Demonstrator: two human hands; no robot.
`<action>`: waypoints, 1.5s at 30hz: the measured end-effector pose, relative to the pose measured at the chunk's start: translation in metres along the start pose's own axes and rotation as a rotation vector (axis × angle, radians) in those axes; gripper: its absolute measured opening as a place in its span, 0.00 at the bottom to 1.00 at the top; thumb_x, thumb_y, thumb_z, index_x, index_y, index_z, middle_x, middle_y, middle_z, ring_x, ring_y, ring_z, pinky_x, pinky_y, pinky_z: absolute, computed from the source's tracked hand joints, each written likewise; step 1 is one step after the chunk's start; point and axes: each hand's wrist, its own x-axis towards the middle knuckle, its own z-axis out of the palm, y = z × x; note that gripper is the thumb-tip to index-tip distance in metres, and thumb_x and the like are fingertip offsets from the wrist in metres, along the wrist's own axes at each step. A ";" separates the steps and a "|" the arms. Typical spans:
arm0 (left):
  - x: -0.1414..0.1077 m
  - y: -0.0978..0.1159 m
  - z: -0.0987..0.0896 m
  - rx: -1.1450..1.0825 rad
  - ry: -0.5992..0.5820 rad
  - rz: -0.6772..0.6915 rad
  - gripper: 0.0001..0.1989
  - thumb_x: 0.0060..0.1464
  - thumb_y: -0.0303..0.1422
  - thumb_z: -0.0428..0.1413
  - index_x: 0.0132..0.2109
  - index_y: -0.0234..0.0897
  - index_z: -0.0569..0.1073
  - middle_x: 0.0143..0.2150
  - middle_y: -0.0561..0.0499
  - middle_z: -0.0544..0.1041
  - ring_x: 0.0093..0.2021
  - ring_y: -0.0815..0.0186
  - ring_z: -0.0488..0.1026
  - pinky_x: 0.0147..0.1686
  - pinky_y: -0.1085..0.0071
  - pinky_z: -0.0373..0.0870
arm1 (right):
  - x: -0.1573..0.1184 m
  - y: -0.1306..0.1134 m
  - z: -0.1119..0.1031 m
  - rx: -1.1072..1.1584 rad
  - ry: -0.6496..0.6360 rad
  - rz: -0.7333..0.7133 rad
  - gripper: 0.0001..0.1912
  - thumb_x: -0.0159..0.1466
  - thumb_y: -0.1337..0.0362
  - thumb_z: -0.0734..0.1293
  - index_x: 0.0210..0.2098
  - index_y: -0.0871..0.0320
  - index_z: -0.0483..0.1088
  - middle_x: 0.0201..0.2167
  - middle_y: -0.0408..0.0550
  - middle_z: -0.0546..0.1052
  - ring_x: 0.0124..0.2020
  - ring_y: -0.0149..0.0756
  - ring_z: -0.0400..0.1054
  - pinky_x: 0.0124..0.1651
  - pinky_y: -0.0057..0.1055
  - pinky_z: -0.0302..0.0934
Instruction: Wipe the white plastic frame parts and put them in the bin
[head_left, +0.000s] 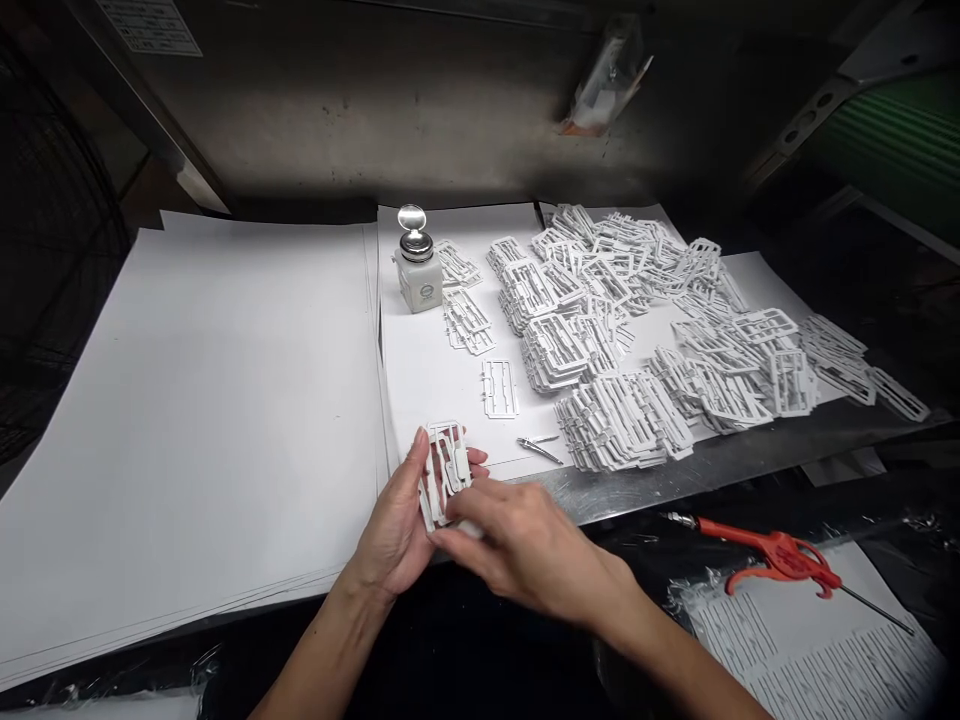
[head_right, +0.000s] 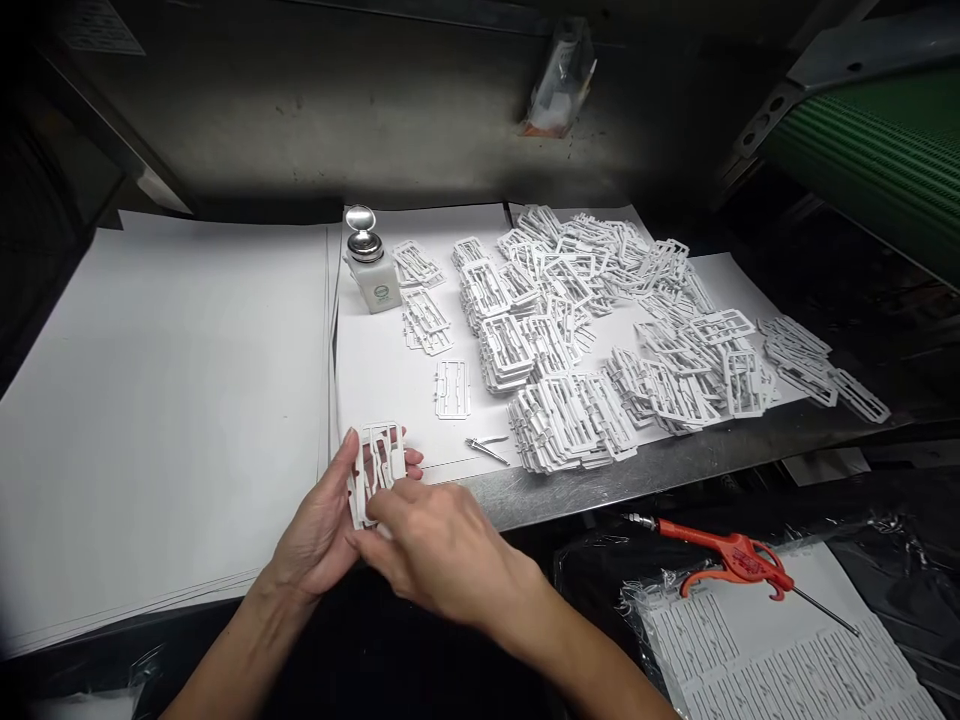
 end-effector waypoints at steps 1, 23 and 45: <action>0.000 0.001 0.000 -0.026 -0.007 -0.015 0.19 0.57 0.43 0.48 0.44 0.33 0.73 0.38 0.45 0.76 0.39 0.63 0.73 0.43 0.67 0.70 | 0.001 0.002 -0.005 0.090 0.061 0.038 0.05 0.65 0.65 0.66 0.33 0.60 0.68 0.28 0.43 0.69 0.27 0.31 0.64 0.29 0.25 0.56; 0.000 0.008 -0.004 -0.093 0.000 0.071 0.19 0.58 0.38 0.47 0.50 0.31 0.71 0.46 0.42 0.76 0.47 0.56 0.72 0.46 0.61 0.70 | 0.003 0.008 0.001 0.202 0.346 0.141 0.06 0.64 0.71 0.63 0.41 0.60 0.69 0.38 0.47 0.71 0.39 0.34 0.65 0.43 0.27 0.59; 0.001 0.017 -0.004 -0.125 0.025 0.107 0.21 0.56 0.38 0.48 0.49 0.27 0.72 0.41 0.38 0.77 0.46 0.53 0.72 0.47 0.57 0.68 | 0.004 0.018 -0.013 0.265 0.368 0.377 0.13 0.66 0.61 0.64 0.27 0.60 0.70 0.19 0.40 0.67 0.20 0.27 0.59 0.23 0.24 0.52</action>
